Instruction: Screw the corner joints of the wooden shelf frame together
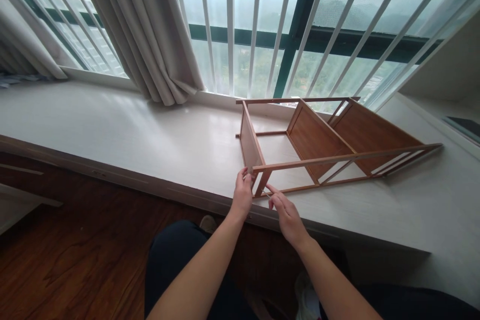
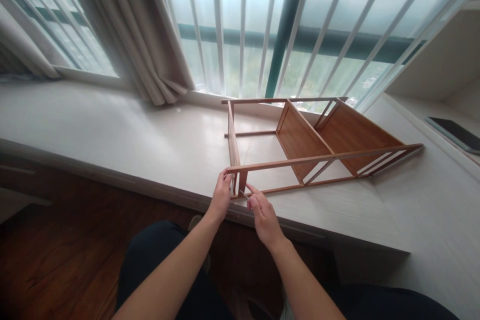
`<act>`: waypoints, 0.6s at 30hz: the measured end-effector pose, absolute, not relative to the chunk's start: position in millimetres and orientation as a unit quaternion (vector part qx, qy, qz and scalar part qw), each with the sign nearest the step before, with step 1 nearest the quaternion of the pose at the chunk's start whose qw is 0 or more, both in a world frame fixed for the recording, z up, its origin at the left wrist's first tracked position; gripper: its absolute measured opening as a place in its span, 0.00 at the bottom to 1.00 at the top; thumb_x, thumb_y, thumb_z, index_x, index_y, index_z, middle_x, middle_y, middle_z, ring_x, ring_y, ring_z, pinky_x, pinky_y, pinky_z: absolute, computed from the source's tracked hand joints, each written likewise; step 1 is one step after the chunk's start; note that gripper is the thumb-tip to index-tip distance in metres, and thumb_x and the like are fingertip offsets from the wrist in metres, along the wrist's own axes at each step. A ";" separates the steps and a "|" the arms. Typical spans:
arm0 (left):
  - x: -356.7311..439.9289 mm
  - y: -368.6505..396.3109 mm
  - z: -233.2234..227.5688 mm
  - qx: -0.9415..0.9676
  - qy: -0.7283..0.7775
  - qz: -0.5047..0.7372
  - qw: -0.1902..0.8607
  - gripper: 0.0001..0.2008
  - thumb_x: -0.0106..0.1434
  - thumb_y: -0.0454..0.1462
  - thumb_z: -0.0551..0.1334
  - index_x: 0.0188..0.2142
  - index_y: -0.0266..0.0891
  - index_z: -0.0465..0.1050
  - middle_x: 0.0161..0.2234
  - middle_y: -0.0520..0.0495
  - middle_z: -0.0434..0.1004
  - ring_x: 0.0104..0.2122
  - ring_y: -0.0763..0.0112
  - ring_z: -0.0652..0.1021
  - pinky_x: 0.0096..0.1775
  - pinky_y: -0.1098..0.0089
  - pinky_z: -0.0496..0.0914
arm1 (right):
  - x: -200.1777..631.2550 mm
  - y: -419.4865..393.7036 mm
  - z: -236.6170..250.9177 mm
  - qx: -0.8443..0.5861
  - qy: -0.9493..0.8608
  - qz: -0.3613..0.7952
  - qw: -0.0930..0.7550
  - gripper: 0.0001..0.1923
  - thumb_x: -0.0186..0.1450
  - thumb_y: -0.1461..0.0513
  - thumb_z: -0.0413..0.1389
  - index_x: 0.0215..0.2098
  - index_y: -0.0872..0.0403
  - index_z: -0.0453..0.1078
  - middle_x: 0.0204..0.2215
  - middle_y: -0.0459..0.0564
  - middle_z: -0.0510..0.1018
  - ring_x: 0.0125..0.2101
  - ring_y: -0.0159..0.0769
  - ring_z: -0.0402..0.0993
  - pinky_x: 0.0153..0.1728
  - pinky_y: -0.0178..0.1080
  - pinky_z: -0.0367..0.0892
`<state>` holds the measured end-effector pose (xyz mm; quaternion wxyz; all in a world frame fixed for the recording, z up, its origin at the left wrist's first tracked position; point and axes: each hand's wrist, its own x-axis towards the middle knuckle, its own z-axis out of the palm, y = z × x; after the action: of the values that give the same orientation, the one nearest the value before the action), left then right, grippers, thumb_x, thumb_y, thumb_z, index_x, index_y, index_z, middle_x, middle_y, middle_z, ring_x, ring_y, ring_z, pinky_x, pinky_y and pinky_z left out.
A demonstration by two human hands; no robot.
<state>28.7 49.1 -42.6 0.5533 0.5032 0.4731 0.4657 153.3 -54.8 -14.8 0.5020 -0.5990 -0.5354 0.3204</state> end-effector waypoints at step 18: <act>29.7 51.0 -60.2 0.562 0.476 0.440 0.514 0.22 0.71 0.48 0.53 0.57 0.38 0.66 0.60 0.36 0.68 0.61 0.58 0.68 0.61 0.60 0.59 | 157.4 -26.0 -55.4 -0.576 -0.384 0.383 0.612 0.23 0.70 0.48 0.46 0.23 0.51 0.63 0.32 0.53 0.79 0.39 0.44 0.75 0.47 0.44 0.68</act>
<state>29.7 51.0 -60.2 0.5136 0.5617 0.4764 0.4402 157.4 -26.0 -55.4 0.6117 -0.5762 -0.3835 0.3831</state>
